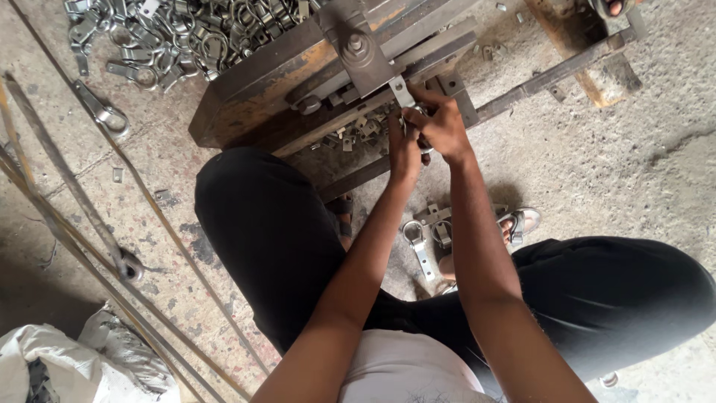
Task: The person sits on the floor and operates a manual metal press machine. They repeatedly place small metal pieces into the press, pull the lever to activate the mechanism, and remove the processed items, which accumulate on the floor.
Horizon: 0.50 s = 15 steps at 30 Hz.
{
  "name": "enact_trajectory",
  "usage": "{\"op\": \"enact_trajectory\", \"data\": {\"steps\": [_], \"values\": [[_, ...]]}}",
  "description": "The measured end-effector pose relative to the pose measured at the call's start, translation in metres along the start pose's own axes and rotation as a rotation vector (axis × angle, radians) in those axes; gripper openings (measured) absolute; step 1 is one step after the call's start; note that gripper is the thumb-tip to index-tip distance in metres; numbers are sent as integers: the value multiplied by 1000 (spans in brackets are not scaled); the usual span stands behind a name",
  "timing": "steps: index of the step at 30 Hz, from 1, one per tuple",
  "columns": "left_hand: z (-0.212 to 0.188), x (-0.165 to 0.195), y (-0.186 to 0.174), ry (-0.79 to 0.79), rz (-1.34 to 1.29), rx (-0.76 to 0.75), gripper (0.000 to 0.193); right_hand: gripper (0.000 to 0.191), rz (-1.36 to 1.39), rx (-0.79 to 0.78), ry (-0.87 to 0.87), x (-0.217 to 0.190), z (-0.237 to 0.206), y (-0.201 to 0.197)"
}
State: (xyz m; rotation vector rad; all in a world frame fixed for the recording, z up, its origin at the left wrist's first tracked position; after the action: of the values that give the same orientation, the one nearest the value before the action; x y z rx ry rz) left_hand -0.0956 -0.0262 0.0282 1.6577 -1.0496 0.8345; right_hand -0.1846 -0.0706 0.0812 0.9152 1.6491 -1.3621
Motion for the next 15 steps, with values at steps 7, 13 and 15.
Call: {"op": "enact_trajectory", "data": {"steps": [7, 13, 15], "values": [[0, 5, 2, -153, 6, -76, 45, 54, 92, -25, 42, 14, -5, -9], [9, -26, 5, 106, -217, -231, 90, 37, 511, 305, 103, 55, -12, -2], [9, -32, 5, 12, -246, -223, 99, 32, 549, 452, 114, 61, -8, -6]]}}
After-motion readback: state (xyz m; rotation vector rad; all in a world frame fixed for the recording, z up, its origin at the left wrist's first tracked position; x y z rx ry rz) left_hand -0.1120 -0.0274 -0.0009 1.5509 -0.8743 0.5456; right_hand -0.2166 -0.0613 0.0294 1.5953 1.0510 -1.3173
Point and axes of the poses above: each hand's wrist, its own z-axis towards the middle knuckle, its own y-axis out of the palm, x = y × z, the point moved 1 cm from there along z, towards the middle knuckle, and after that the axes turned 1 degree about -x, right-handed, at the moved point
